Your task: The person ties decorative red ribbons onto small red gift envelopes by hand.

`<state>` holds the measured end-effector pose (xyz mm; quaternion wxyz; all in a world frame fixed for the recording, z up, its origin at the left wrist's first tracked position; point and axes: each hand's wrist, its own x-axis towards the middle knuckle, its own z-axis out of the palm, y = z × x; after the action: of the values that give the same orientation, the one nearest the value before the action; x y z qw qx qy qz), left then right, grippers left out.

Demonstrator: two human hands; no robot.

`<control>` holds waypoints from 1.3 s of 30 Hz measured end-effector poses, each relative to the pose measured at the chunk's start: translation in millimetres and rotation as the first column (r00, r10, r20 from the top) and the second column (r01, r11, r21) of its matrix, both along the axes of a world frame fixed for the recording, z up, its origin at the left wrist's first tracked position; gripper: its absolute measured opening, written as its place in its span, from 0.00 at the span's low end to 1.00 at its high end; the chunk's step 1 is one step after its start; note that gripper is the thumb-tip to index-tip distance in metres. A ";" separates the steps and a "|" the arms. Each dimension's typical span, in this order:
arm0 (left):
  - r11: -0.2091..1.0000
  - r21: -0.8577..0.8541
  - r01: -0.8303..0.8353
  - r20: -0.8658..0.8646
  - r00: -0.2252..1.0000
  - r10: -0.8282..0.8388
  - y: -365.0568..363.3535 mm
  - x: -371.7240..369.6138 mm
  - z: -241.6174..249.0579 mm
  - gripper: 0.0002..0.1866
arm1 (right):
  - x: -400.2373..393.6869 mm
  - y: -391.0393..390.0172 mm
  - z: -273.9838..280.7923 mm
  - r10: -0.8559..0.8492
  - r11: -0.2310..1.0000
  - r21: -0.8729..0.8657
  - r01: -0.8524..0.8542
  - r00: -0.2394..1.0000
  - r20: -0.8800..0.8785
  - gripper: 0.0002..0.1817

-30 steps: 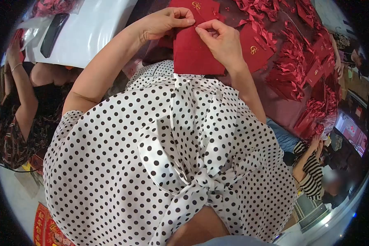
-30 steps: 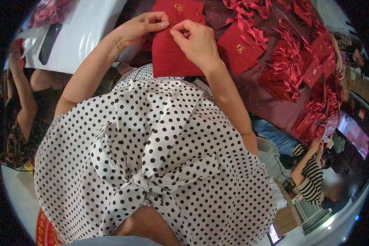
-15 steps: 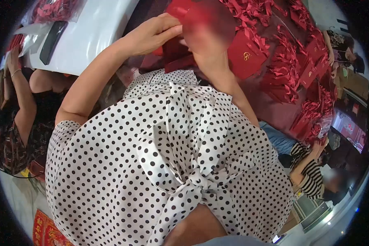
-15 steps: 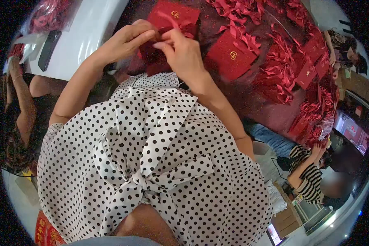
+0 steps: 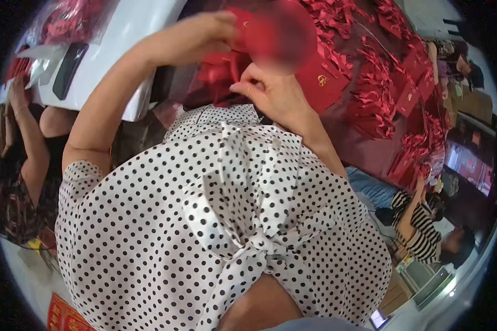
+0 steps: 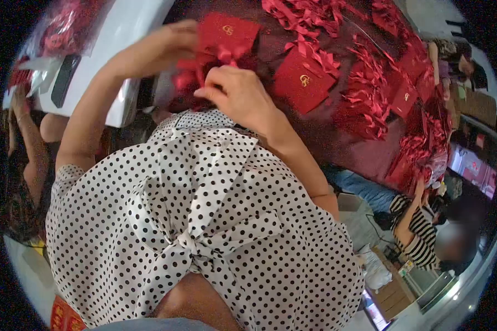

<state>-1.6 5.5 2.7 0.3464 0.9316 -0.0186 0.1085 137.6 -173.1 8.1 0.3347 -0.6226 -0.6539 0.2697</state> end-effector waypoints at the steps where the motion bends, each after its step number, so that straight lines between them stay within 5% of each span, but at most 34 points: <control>1: 0.999 0.021 -0.044 0.034 0.998 0.043 14.2 1.2 3.6 0.05 | 0.9 -5.4 -2.9 0.042 0.998 0.049 -0.041 0.999 -0.012 0.11; 2: 0.979 -0.050 -0.196 -0.091 0.977 0.191 31.4 -1.2 -2.5 0.05 | 1.1 -10.2 -6.3 0.087 0.992 0.097 -0.085 0.996 -0.019 0.10; 8: 0.903 -0.197 -0.382 -0.197 0.918 0.345 24.9 5.7 -51.5 0.09 | 14.9 -12.9 4.1 -0.113 0.988 0.107 0.110 0.993 0.026 0.09; 10: 0.626 -0.647 -0.436 -0.214 0.892 0.399 10.3 8.2 -57.7 0.09 | 16.6 -15.6 5.6 -0.191 0.966 0.186 0.178 0.980 0.059 0.09; 13: 0.736 -0.499 -0.458 -0.273 0.889 0.368 8.4 7.7 -69.6 0.11 | 38.7 -31.4 23.2 -0.399 0.910 0.165 0.380 0.911 0.107 0.09; 16: 0.677 -0.521 -0.520 -0.321 0.854 0.409 2.8 13.9 -61.0 0.13 | 72.6 -46.2 17.4 -0.526 0.847 0.232 0.478 0.815 0.243 0.09; 18: 0.771 -0.364 -0.523 -0.225 0.852 0.473 24.9 25.5 -93.0 0.13 | 92.2 -52.5 -0.9 -0.582 0.803 -0.074 0.592 0.804 0.121 0.10; 20: 0.857 0.071 -0.510 -0.016 0.859 0.512 34.4 50.1 -100.1 0.13 | 110.9 -57.5 -40.8 -0.539 0.824 -0.159 0.545 0.838 0.078 0.09; 21: 0.859 0.068 -0.508 -0.007 0.860 0.510 37.7 63.3 -106.7 0.13 | 112.7 -56.8 -51.0 -0.567 0.783 -0.259 0.565 0.820 0.076 0.10; 23: 0.777 0.352 -0.522 0.149 0.851 0.503 42.0 87.1 -122.6 0.21 | 112.4 -55.5 -61.0 -0.544 0.818 -0.182 0.546 0.837 0.069 0.11; 25: 0.795 0.371 -0.479 -0.075 0.838 0.540 48.1 104.5 -142.2 0.29 | 107.2 -44.7 -44.4 -0.560 0.798 -0.214 0.564 0.824 0.085 0.13; 28: 0.808 0.362 -0.464 -0.161 0.823 0.545 50.8 109.8 -134.5 0.32 | 123.8 -28.3 -32.2 -0.566 0.825 0.180 0.536 0.783 0.259 0.14; 30: 0.811 0.443 -0.383 -0.279 0.801 0.530 45.5 109.2 -120.1 0.33 | 134.5 -10.9 -16.7 -0.582 0.813 0.116 0.570 0.800 0.144 0.13; 31: 0.817 0.408 -0.407 -0.204 0.832 0.516 42.3 109.8 -118.2 0.31 | 147.3 -0.5 -17.5 -0.607 0.794 0.060 0.605 0.783 0.136 0.12; 36: 0.834 0.335 -0.439 -0.114 0.859 0.499 27.9 91.3 -82.9 0.24 | 264.8 37.7 -107.1 -0.716 0.660 0.148 0.737 0.556 0.422 0.18; 38: 0.841 0.288 -0.458 -0.127 0.852 0.508 19.7 78.5 -74.5 0.23 | 299.6 46.6 -138.7 -0.659 0.612 -0.040 0.790 0.538 0.525 0.20; 39: 0.837 0.290 -0.464 -0.118 0.851 0.512 12.9 73.3 -67.6 0.23 | 323.7 52.9 -163.5 -0.705 0.570 -0.140 0.809 0.570 0.423 0.25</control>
<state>71.7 18.3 -65.0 0.1865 0.9473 0.2401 0.1005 461.3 -120.2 -155.4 0.2023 -0.9242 -0.3098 0.0940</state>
